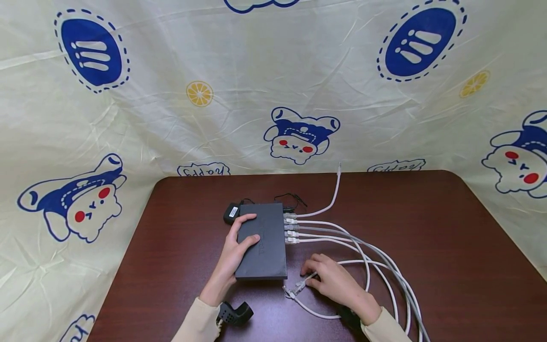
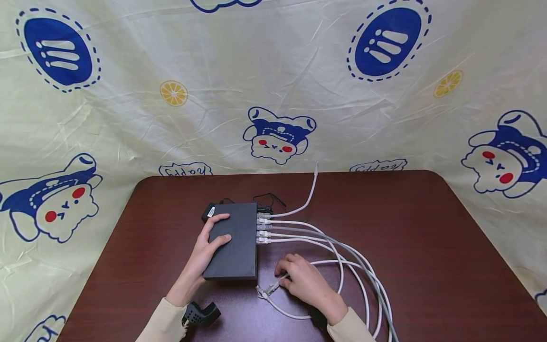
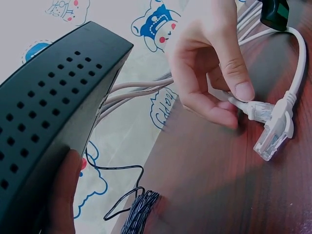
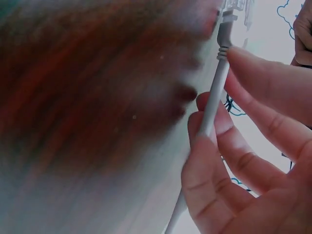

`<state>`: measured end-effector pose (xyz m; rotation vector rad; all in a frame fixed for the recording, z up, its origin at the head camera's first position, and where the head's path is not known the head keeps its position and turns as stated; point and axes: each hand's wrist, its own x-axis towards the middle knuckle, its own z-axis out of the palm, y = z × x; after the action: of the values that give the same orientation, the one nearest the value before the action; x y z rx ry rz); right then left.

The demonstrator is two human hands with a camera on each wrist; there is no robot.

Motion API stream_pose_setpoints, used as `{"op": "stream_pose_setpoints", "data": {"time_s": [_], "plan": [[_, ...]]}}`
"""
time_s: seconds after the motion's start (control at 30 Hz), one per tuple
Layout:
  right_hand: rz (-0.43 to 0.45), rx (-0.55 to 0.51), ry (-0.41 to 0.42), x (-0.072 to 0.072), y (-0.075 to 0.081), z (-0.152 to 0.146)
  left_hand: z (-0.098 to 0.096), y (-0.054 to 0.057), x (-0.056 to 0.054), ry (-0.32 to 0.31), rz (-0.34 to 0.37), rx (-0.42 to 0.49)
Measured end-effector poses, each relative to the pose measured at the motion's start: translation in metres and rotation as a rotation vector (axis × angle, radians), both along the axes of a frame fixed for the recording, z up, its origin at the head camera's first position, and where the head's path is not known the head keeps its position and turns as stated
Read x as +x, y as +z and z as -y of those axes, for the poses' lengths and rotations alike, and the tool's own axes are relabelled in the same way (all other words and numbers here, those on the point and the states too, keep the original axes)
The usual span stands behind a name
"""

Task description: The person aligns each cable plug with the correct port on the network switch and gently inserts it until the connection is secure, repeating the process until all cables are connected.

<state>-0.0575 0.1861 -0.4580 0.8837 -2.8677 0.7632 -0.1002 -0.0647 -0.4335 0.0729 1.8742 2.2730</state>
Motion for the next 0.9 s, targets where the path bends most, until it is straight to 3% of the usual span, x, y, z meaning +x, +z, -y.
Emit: {"op": "stream_pose_setpoints", "data": {"time_s": [0.5, 0.9], "plan": [[-0.163, -0.063, -0.027, -0.0065, 0.0041, -0.0021, 0.0008, -0.0008, 0.0001, 0.001, -0.003, 0.022], [-0.065, 0.031, 0.024, -0.0033, 0.0011, -0.0007, 0.0012, -0.0021, 0.0003, -0.013, 0.006, 0.038]]}}
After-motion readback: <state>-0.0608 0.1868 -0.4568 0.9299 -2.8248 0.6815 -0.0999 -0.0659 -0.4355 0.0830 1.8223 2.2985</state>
